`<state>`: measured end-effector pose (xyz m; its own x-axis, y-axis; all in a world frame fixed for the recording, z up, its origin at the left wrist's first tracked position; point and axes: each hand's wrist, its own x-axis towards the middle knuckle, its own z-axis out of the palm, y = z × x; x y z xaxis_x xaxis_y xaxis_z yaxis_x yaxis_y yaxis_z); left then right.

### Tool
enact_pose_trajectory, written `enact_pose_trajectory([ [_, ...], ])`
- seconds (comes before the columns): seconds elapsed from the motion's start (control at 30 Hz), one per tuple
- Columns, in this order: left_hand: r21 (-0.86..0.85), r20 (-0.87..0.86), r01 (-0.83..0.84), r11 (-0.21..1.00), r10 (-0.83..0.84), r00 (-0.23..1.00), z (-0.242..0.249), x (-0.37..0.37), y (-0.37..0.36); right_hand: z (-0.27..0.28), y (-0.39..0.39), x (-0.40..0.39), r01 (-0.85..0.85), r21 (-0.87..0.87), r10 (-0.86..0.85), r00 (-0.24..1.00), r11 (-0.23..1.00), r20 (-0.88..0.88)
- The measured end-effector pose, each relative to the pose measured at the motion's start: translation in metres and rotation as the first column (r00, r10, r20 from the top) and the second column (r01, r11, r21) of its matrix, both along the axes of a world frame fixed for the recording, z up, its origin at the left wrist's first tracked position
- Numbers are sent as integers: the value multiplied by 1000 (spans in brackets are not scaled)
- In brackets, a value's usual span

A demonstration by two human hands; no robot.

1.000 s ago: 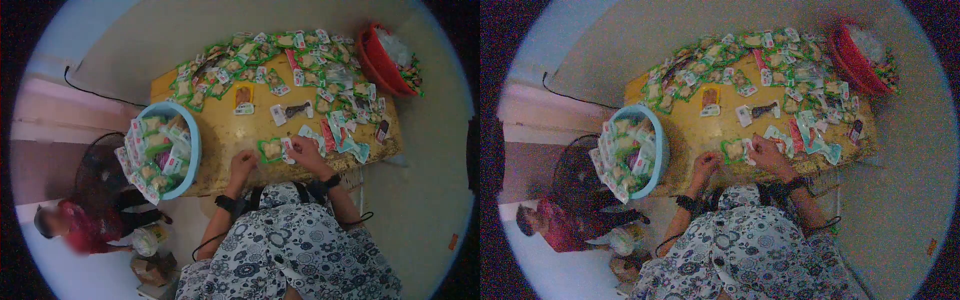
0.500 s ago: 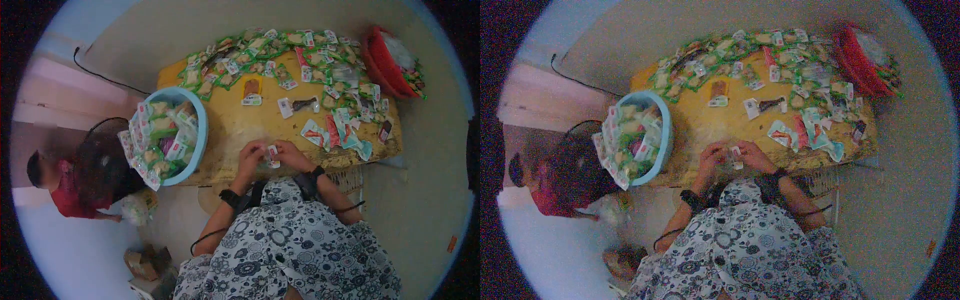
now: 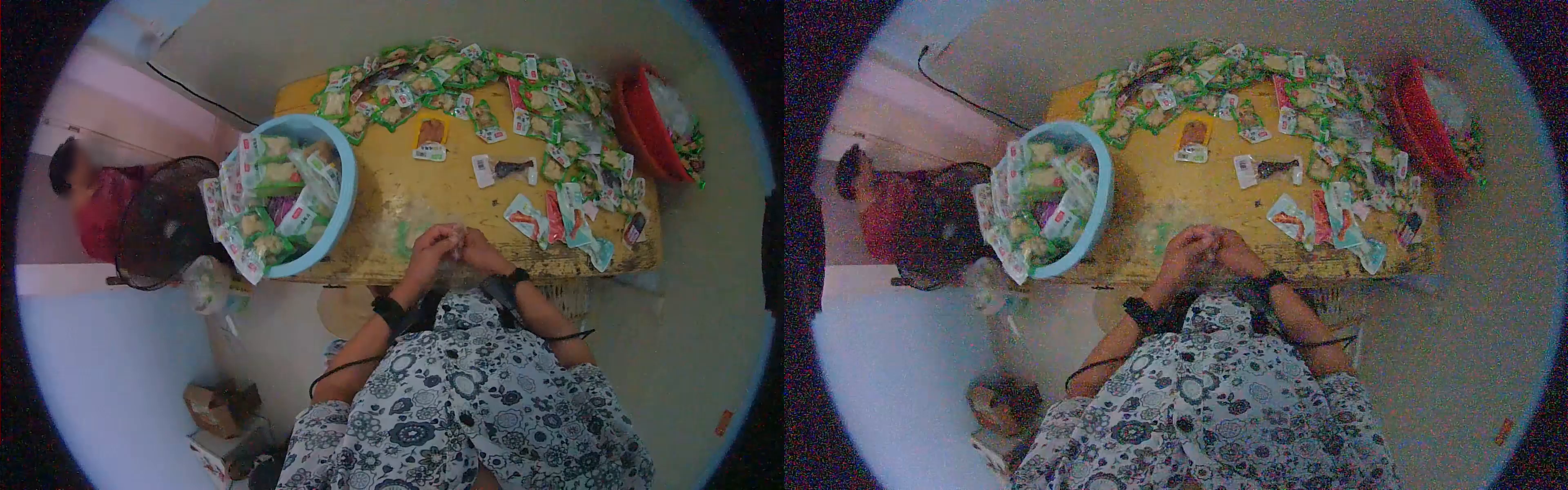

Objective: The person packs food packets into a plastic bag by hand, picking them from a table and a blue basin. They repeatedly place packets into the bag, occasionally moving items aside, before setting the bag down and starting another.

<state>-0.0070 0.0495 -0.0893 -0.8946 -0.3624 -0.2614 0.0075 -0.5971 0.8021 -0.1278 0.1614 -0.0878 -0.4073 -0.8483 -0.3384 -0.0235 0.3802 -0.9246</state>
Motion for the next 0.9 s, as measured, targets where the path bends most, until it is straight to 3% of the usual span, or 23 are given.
enact_pose_trajectory([
  [0.07, -56, -37, -13, 998, 11, 999, -5, 1, 3, -40, 5, -12, -21, -56, 6, 968, 998, -251],
  [0.17, -181, 69, -17, 983, 30, 997, -3, 4, 3, -5, 4, -14, 17, 279, 180, 727, 960, -662],
  [0.27, -402, 70, -43, 915, 78, 994, -4, 7, 8, -11, 6, -22, -60, 122, 126, 741, 991, -659],
  [0.33, -339, 112, 65, 938, -28, 993, 6, 8, 5, -56, 10, -33, -57, 102, 90, 931, 993, -353],
  [0.4, -215, 116, 126, 968, -102, 988, 9, 8, 4, -54, 8, -35, -88, 139, 110, 981, 986, -162],
  [0.47, -25, 92, 146, 989, -143, 986, 12, 7, 11, 4, 8, -23, -157, 228, 186, 976, 961, -112],
  [0.57, 7, 64, 173, 985, -173, 983, 11, 8, 12, -76, 16, -36, -192, 141, 210, 970, 971, -126],
  [0.63, -50, 73, 188, 981, -184, 980, 12, 8, 12, -69, 17, -24, -48, 46, 62, 911, 998, -407],
  [0.7, -121, 62, 165, 979, -158, 985, 7, 7, 12, -54, 13, -17, -11, 14, 16, 886, 1000, -464],
  [0.73, -162, 46, 134, 978, -129, 991, -2, 5, 12, -21, 8, -14, -37, 42, 50, 918, 998, -393],
  [0.8, -267, 49, 64, 962, -52, 997, -5, 3, 13, -22, 3, -19, -116, 47, 125, 948, 992, -294],
  [0.87, -392, 69, -11, 920, 41, 997, 1, 2, 14, -73, 4, -34, -212, 4, 205, 944, 977, -257],
  [0.9, -378, 102, -39, 925, 84, 991, 7, 3, 15, -47, -2, -35, -277, 159, 315, 892, 947, -323],
])
